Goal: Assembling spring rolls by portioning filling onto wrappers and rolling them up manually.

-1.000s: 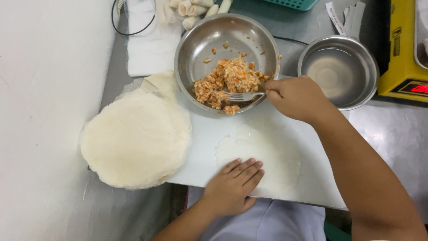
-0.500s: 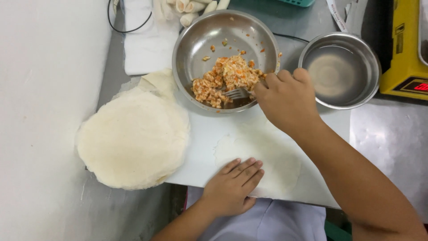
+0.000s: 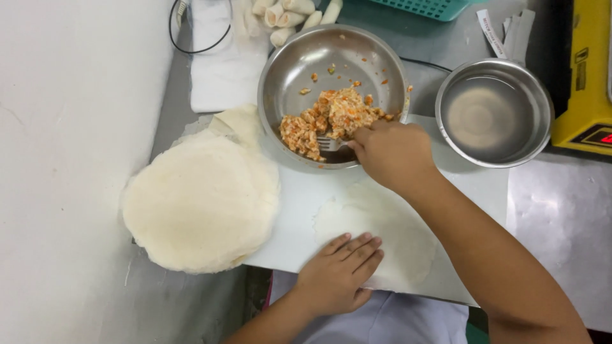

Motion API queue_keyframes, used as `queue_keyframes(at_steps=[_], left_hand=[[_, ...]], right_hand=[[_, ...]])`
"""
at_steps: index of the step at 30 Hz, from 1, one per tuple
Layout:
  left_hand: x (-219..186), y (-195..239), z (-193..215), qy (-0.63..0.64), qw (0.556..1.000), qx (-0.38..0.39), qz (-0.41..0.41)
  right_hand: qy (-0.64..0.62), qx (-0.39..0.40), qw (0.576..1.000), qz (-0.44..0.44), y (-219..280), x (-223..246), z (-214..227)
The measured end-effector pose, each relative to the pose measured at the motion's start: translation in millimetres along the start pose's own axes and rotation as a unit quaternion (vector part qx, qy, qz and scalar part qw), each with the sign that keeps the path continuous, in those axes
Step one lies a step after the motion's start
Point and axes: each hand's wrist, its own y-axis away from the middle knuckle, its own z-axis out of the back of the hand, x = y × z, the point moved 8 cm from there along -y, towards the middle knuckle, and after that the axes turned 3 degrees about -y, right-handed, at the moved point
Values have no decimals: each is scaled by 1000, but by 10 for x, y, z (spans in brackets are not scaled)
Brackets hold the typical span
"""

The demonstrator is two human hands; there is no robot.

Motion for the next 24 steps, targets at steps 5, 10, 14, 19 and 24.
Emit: queue_keyframes(at_steps=[5, 10, 14, 19, 24], left_hand=[[-3, 6, 19, -4, 1000, -9, -3], [-11, 8, 21, -5, 1000, -18, -9], [-44, 18, 169, -11, 997, -71, -18], [-129, 54, 508, -91, 975, -202, -14], [-122, 207, 341, -140, 962, -233, -24]], right_hand=[[-135, -42, 990, -20, 98, -179, 111], [-271, 37, 959, -73, 278, -374, 261], [-259, -7, 966, 8, 672, -470, 365], [-148, 30, 988, 43, 1539, -368, 97], [-62, -26, 995, 71, 2079, -244, -389]])
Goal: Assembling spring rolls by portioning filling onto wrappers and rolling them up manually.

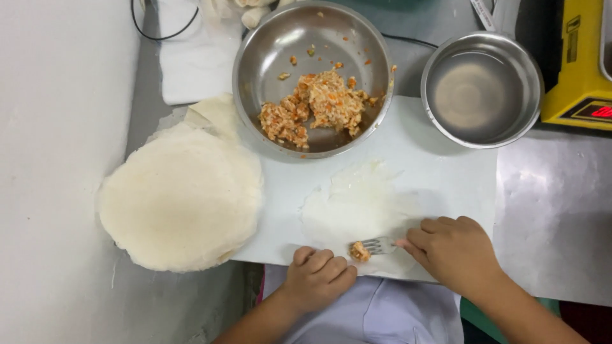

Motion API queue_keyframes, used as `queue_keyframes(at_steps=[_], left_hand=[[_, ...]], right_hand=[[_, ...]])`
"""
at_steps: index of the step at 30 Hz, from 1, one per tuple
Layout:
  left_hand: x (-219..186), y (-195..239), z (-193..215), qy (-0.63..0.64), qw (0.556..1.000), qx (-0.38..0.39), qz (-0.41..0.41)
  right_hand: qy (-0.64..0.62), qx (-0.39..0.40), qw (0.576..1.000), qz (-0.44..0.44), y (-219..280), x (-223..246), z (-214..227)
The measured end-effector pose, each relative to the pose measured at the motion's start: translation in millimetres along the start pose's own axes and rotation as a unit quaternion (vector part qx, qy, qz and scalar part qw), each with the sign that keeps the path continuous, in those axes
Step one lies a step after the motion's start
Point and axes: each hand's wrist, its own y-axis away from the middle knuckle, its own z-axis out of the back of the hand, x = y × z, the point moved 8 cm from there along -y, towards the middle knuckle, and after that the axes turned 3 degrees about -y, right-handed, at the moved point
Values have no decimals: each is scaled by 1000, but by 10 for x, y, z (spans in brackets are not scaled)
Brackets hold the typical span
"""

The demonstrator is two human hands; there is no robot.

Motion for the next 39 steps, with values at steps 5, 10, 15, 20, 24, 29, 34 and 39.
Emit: queue_keyframes(at_steps=[5, 10, 15, 20, 24, 29, 34, 39], left_hand=[[3, 57, -13, 12, 1000, -5, -1], [12, 3, 0, 14, 1000, -8, -3], [28, -24, 8, 28, 1000, 5, 5], [34, -89, 17, 21, 1000, -4, 9], [50, -115, 42, 21, 1000, 4, 14], [47, -98, 37, 30, 999, 3, 12], [45, -129, 19, 41, 999, 11, 11], [57, -176, 49, 62, 998, 18, 18]], right_hand=[[86, 29, 994, -62, 161, -208, 227], [32, -14, 998, -46, 98, 13, 312], [104, 57, 992, -45, 169, -129, 100], [78, 28, 995, -61, 72, -115, 236], [39, 80, 995, -36, 42, -87, -200], [147, 247, 951, -117, 49, -444, 93], [100, 49, 989, -99, -556, -250, 588], [262, -305, 915, 29, -1346, 339, 1037]])
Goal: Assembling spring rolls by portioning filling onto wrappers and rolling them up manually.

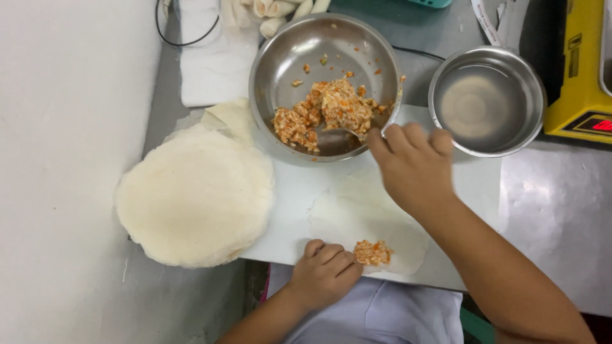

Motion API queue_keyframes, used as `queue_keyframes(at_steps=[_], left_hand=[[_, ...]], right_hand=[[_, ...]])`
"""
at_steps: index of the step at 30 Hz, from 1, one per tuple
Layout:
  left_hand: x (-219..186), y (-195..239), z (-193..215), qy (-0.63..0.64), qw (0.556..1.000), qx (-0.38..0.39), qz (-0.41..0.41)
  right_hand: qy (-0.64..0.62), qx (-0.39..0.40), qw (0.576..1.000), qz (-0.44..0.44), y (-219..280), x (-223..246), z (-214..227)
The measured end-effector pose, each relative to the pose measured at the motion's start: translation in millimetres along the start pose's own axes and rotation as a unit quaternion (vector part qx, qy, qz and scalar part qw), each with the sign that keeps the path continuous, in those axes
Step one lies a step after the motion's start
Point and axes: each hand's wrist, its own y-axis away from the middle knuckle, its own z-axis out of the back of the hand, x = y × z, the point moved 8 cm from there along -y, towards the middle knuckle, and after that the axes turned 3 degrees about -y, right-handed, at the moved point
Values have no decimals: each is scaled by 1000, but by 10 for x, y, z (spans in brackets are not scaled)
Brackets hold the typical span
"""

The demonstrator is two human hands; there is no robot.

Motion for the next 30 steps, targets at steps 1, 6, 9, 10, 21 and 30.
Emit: queue_keyframes(at_steps=[1, 6, 9, 10, 21, 30], left_hand=[[0, -7, 3, -2, 1000, -1, 0], [7, 11, -20, -7, 1000, 0, 2], [11, -8, 1, -2, 1000, -3, 0], [7, 3, -5, -1, 1000, -3, -2], [6, 7, -10, -4, 1000, -6, 0], [-2, 9, -34, -7, 1000, -4, 2]], right_hand=[[0, -2, 1000, 1, -45, 71, -97], [-41, 14, 999, -4, -38, 307, -421], [-133, 110, 984, -44, 40, 117, -586], [-132, 110, 984, -45, 22, 74, -516], [-76, 101, 991, -42, -64, -35, -271], [-63, 369, 927, -35, -160, 298, -901]])
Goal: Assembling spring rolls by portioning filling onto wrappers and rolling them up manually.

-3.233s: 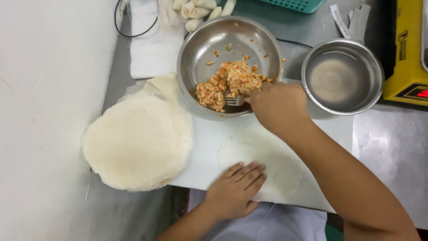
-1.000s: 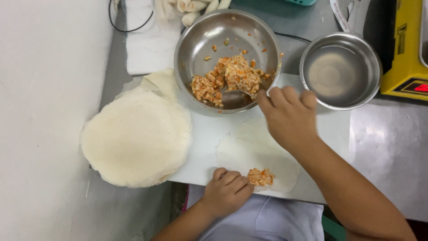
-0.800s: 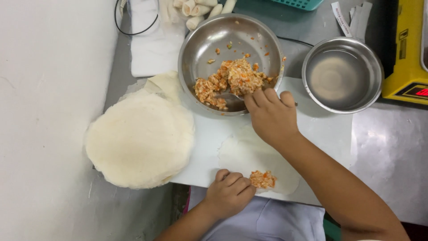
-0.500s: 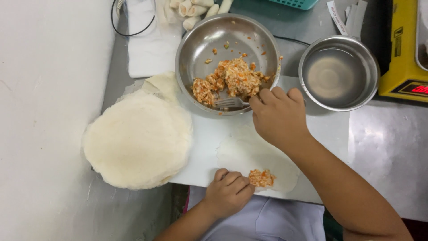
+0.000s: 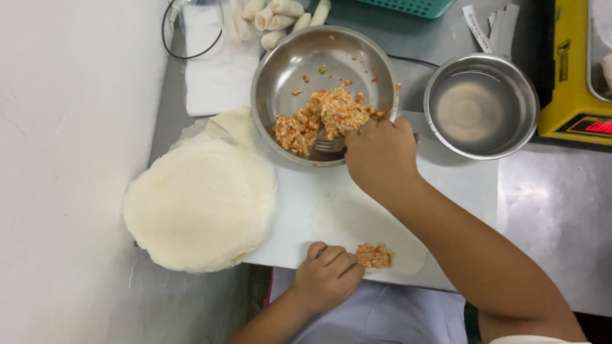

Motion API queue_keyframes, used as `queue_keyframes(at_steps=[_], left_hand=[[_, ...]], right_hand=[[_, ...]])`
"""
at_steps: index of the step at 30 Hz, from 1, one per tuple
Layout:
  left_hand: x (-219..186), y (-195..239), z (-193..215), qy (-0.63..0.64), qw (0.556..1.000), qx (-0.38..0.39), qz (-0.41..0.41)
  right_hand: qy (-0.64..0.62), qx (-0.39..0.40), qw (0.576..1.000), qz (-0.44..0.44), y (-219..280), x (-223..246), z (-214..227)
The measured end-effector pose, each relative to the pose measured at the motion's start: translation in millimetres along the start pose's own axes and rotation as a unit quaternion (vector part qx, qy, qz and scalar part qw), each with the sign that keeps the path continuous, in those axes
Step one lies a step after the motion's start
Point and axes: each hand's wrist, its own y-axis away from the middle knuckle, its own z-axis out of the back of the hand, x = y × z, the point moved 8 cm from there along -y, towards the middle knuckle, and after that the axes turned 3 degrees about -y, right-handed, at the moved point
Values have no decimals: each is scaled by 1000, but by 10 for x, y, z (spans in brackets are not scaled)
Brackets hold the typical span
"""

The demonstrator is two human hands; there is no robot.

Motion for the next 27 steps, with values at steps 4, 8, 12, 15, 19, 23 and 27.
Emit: queue_keyframes(at_steps=[4, 8, 12, 15, 19, 23, 27], left_hand=[[-1, -19, 32, 11, 1000, 2, 0], [2, -9, 11, 15, 1000, 8, -4], [1, 0, 2, 5, 1000, 13, -6], [1, -43, 36, 0, 1000, 5, -7], [7, -26, 38, 13, 1000, 4, -2], [6, 9, 45, -3, 1000, -9, -3], [5, 33, 35, -13, 1000, -21, -4]], right_hand=[[-45, -58, 997, -9, -49, 44, -59], [-128, -135, 982, -24, 42, -91, -10], [-222, -123, 967, -22, 169, -276, 45], [-269, -121, 956, -2, 385, -365, 155], [-276, -3, 961, 35, 795, -498, 67], [-171, 204, 963, 35, 1302, -533, -313], [-109, 322, 940, -12, 1586, -461, -559]])
